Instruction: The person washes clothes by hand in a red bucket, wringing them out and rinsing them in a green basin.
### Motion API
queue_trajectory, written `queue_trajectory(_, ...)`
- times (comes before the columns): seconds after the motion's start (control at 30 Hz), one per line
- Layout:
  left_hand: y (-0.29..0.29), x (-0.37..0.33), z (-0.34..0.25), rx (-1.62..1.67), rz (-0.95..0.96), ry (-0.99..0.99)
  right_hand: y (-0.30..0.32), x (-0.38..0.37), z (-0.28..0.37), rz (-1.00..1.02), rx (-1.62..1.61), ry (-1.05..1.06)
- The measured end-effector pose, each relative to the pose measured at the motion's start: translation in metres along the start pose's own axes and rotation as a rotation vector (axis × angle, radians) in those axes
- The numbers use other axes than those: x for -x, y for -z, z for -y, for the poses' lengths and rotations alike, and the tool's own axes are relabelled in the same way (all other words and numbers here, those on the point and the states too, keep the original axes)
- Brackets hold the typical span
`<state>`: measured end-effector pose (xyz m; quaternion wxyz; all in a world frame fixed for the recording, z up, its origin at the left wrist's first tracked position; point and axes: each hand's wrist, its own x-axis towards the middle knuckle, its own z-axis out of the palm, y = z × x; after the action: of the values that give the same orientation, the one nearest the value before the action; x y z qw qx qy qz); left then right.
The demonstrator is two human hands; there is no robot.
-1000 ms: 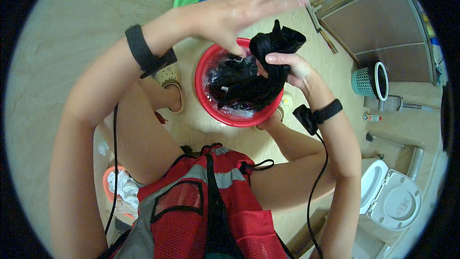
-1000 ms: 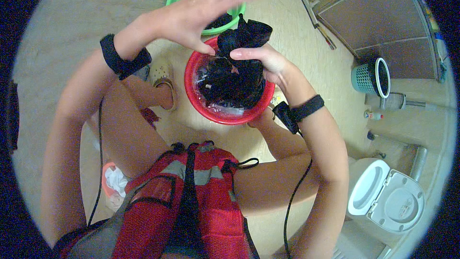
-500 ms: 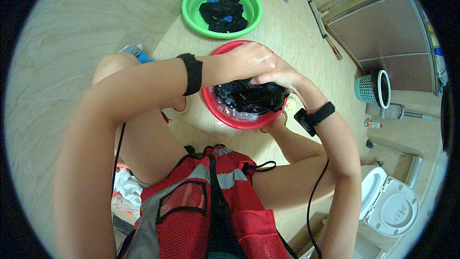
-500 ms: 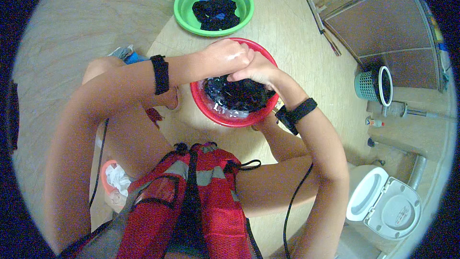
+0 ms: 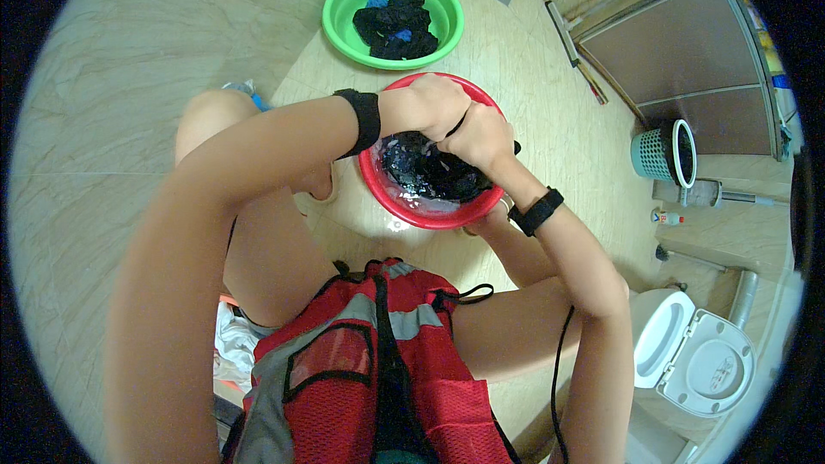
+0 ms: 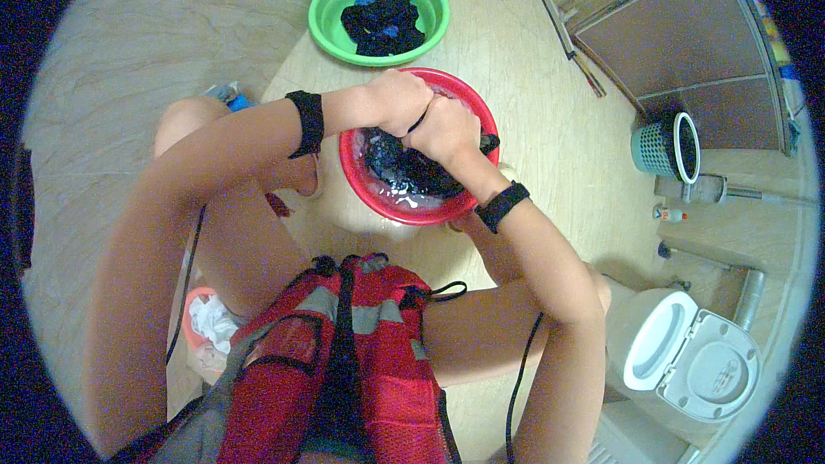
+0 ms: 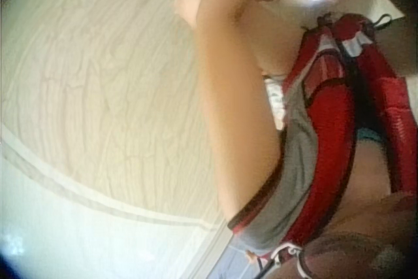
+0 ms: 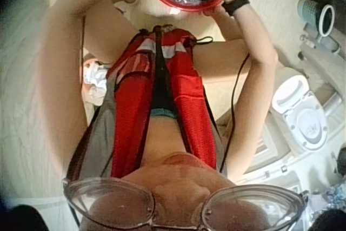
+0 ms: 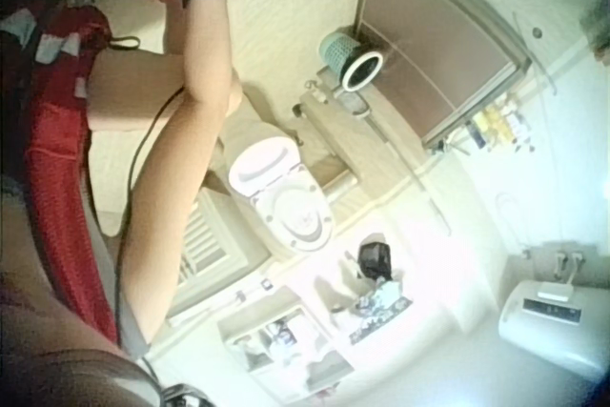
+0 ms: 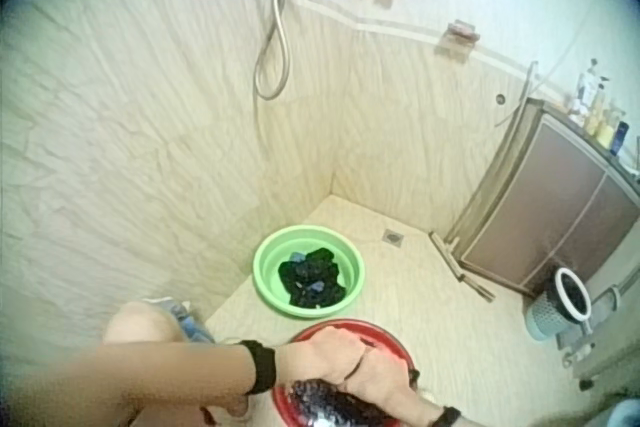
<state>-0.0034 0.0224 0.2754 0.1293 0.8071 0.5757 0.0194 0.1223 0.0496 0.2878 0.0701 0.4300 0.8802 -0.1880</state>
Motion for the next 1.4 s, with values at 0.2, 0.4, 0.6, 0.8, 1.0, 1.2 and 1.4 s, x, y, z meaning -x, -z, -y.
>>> queue_trajectory(0.2,-0.011,-0.019,0.016,0.327,0.604,0.117,-0.024,0.001,-0.011,-0.178,0.131,0.175)
queue_trajectory(0.4,-0.002,-0.027,0.031,0.485,0.215,0.051,-0.001,-0.010,-0.017,-0.276,0.063,0.085)
queue_trajectory(0.6,-0.007,-0.013,0.022,1.217,0.002,0.044,0.044,-0.027,-0.034,-0.410,-0.573,0.086)
queue_trajectory(0.8,0.025,-0.005,-0.023,1.314,-0.151,0.048,0.068,-0.018,0.011,-0.417,-1.006,0.258)
queue_trajectory(1.0,0.020,-0.014,-0.026,1.205,-0.336,-0.060,0.077,-0.015,0.024,-0.640,-0.759,0.367)
queue_trajectory(1.2,0.000,-0.041,-0.021,0.992,-0.402,0.081,0.068,-0.025,0.017,-0.759,-0.316,0.218)
queue_trajectory(1.4,0.006,-0.056,-0.019,1.094,-0.646,0.099,0.082,-0.012,0.014,-1.201,0.001,0.474)
